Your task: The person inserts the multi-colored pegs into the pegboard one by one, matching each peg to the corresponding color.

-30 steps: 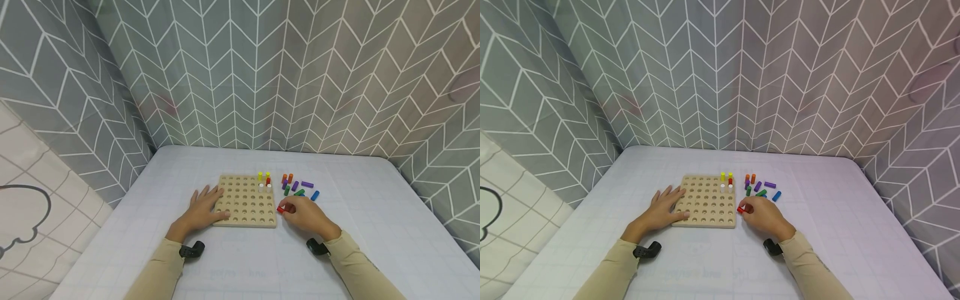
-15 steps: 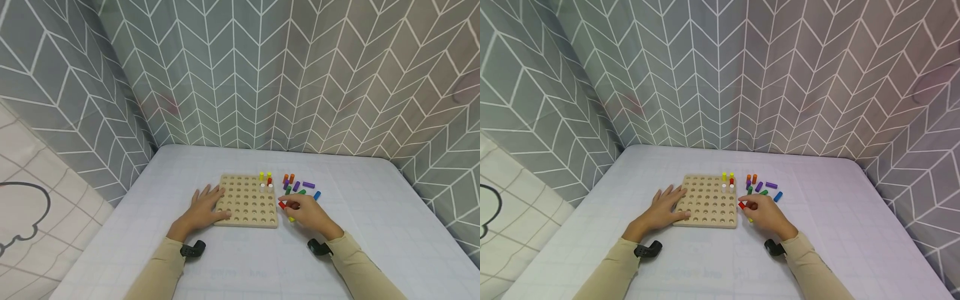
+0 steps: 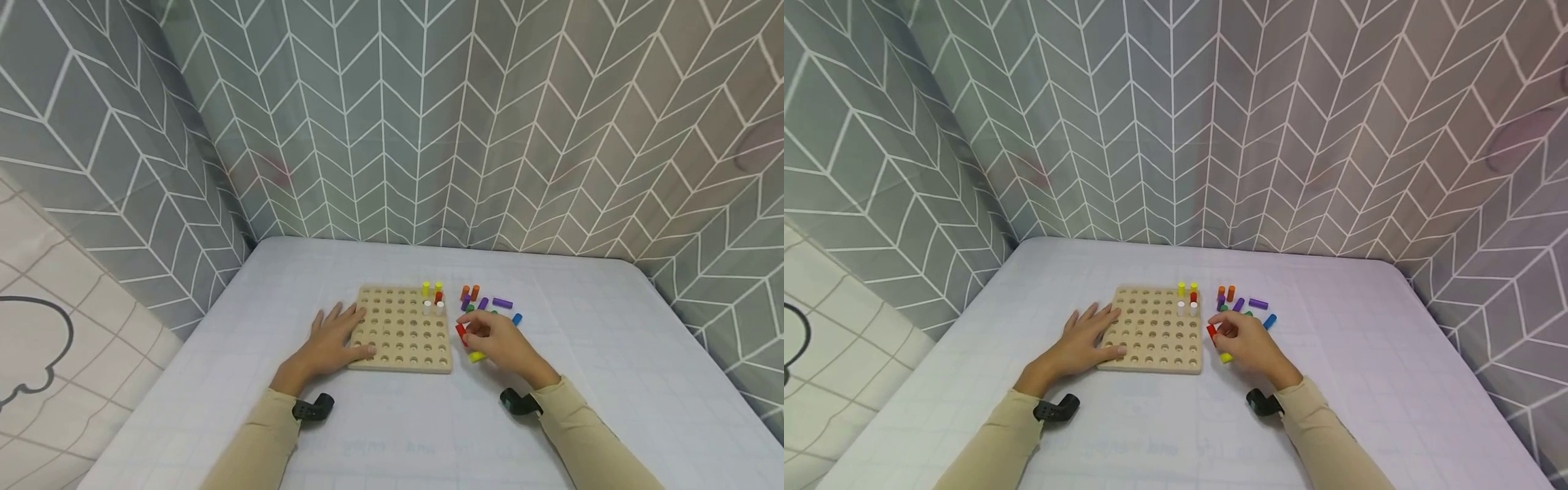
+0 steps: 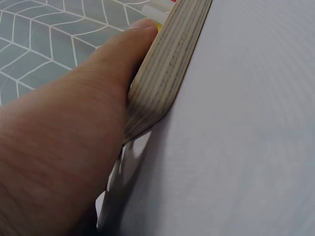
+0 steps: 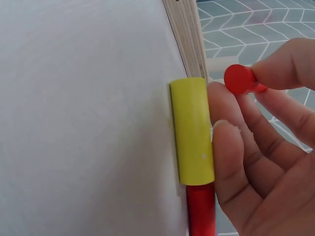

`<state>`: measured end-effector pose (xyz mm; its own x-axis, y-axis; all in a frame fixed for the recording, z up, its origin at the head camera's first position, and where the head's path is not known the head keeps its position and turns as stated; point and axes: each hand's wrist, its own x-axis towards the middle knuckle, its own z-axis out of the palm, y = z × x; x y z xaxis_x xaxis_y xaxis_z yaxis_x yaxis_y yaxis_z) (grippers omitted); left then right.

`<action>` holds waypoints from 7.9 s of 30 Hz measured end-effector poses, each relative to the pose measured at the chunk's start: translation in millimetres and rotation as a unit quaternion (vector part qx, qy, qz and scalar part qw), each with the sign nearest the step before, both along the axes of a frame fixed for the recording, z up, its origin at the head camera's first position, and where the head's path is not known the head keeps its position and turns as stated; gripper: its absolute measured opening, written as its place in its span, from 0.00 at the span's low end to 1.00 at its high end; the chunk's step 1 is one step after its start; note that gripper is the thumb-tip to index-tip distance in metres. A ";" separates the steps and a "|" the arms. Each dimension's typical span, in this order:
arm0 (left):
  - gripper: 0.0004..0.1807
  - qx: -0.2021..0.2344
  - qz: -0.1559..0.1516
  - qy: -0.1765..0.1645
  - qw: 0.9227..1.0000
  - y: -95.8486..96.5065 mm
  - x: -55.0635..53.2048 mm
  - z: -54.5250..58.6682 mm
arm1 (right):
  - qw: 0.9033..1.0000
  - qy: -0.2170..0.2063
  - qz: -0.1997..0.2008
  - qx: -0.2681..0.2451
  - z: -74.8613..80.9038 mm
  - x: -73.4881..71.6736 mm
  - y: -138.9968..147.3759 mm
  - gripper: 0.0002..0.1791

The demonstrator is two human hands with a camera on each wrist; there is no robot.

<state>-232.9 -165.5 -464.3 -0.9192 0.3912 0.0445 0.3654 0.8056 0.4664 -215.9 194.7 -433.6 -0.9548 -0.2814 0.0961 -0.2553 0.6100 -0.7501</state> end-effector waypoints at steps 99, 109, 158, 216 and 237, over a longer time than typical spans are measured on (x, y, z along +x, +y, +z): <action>0.54 0.001 0.004 0.003 1.000 -2.8 -2.8 -5.7 | 0.997 0.043 -0.045 -0.047 25.1 -84.3 -61.8 0.15; 0.53 0.018 0.001 0.004 1.000 -6.5 0.4 -5.4 | 0.999 0.035 -0.003 0.004 31.2 -90.8 -65.8 0.14; 0.53 -0.002 -0.004 0.004 1.000 -4.6 -2.4 -2.5 | 0.995 -0.012 0.039 0.095 30.0 -95.0 -66.1 0.10; 0.52 -0.001 -0.007 0.005 1.000 -4.3 -3.9 3.9 | 0.999 0.018 -0.013 0.029 36.0 -15.1 41.8 0.13; 0.53 0.000 -0.002 0.002 1.000 -3.7 -1.4 1.2 | 1.000 -0.021 -0.015 0.011 12.8 7.5 55.6 0.10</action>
